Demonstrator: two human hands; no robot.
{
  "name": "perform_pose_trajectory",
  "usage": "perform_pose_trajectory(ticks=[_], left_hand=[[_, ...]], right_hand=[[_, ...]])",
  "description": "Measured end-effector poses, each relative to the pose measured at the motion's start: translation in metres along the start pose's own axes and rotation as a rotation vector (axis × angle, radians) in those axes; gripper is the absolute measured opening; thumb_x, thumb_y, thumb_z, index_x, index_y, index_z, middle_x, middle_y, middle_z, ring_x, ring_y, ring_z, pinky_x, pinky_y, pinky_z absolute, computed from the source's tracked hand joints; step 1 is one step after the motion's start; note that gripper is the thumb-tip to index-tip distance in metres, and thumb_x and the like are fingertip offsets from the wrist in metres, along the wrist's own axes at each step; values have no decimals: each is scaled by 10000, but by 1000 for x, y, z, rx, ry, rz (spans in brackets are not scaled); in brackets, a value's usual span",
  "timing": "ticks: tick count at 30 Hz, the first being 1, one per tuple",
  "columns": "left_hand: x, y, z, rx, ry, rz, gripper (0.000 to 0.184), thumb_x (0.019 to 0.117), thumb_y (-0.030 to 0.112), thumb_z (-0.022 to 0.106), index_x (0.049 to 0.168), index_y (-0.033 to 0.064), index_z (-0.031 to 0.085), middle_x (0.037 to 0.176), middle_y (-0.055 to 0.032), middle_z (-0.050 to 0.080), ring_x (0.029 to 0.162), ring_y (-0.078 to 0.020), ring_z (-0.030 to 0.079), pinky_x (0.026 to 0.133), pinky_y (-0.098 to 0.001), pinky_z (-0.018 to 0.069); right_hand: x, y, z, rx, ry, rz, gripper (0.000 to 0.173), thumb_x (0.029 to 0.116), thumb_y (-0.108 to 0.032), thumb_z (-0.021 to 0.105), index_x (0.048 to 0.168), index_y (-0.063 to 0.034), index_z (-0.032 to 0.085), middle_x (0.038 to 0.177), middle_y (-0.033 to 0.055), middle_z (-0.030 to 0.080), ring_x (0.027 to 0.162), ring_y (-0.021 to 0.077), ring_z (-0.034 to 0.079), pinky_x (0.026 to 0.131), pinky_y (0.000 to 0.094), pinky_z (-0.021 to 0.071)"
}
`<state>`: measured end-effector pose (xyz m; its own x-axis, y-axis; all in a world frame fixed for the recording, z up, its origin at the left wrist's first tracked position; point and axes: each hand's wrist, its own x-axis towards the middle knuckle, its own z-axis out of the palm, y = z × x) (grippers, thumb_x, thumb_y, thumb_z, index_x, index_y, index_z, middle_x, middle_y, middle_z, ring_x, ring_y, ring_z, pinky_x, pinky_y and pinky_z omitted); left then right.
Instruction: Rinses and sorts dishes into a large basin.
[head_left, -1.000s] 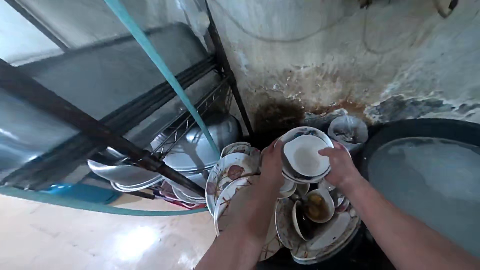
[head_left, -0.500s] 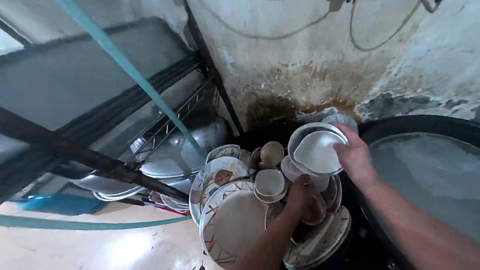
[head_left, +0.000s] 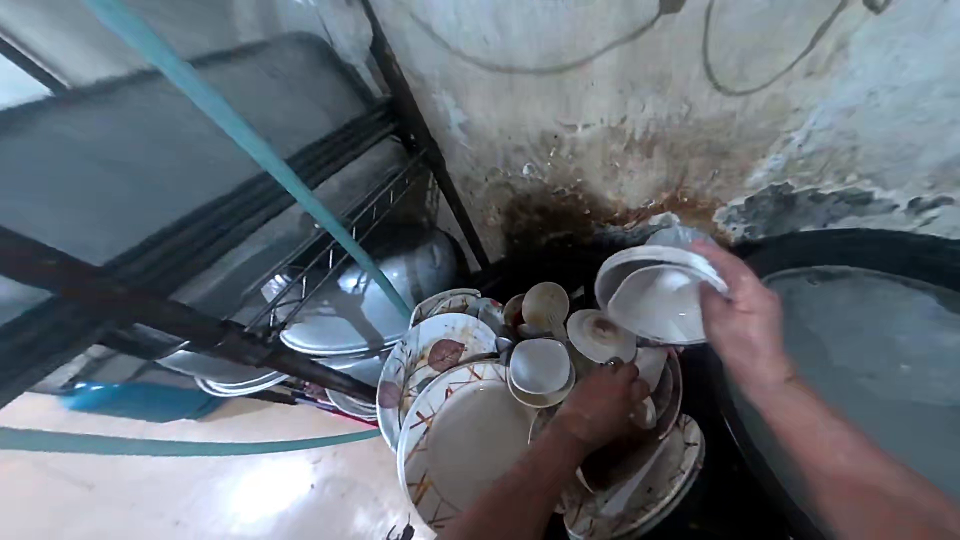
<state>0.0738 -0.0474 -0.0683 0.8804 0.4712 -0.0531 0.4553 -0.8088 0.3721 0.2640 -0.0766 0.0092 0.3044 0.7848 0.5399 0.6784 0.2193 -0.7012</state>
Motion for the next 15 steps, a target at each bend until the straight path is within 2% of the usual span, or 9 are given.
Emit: perform_pose_trajectory(ticks=[2,5,7,8,10,12,15], left_hand=[[-12,-8,-11,62,276,64,138,900,28,711,1033,41,746,1120,-175,705,1103,-374,671,910,-530,579],[-19,-12,-53,-116,514,-172,160,936,-8,646,1065,-13,739,1191,-210,685,1153,-360,650,989,-510,539],[-11,-10,-82,-337,667,-306,121,946,8,642,1047,-28,698,1110,-183,662,1043,-269,648,924,-421,549],[-6,-4,-98,-436,677,-379,128,956,34,651,1070,-17,676,1101,-168,647,1001,-237,639,886,-399,548],[8,10,-121,-604,623,-508,191,950,53,668,1136,15,652,1110,-155,645,978,-237,637,855,-428,546],[23,13,-126,-733,590,-534,231,928,55,665,1159,53,649,1091,-127,654,969,-221,642,832,-433,553],[40,13,-117,-819,576,-513,205,967,98,640,1167,60,652,1115,-121,642,1001,-212,629,848,-411,543]], right_hand=[[-2,4,-10,70,76,215,467,977,16,494,1436,-48,554,1414,142,600,1272,153,597,1068,367,501],[-6,13,-16,185,162,436,566,936,52,514,1481,-97,509,1441,105,573,1259,121,589,1034,347,517],[-11,14,-14,279,162,510,592,928,69,521,1489,-118,499,1433,96,573,1229,133,604,1000,371,533],[-12,12,-11,330,167,547,594,914,66,530,1476,-127,512,1409,80,588,1198,124,619,975,360,549],[-16,7,-3,459,168,661,570,918,54,553,1458,-126,511,1329,84,621,1099,142,661,903,363,585],[-19,2,2,602,160,827,536,972,5,566,1477,-152,479,1302,110,626,1072,209,671,876,434,590],[-22,-1,6,758,175,958,419,1038,-118,564,1450,-143,489,1204,112,670,1022,227,698,856,448,602]])
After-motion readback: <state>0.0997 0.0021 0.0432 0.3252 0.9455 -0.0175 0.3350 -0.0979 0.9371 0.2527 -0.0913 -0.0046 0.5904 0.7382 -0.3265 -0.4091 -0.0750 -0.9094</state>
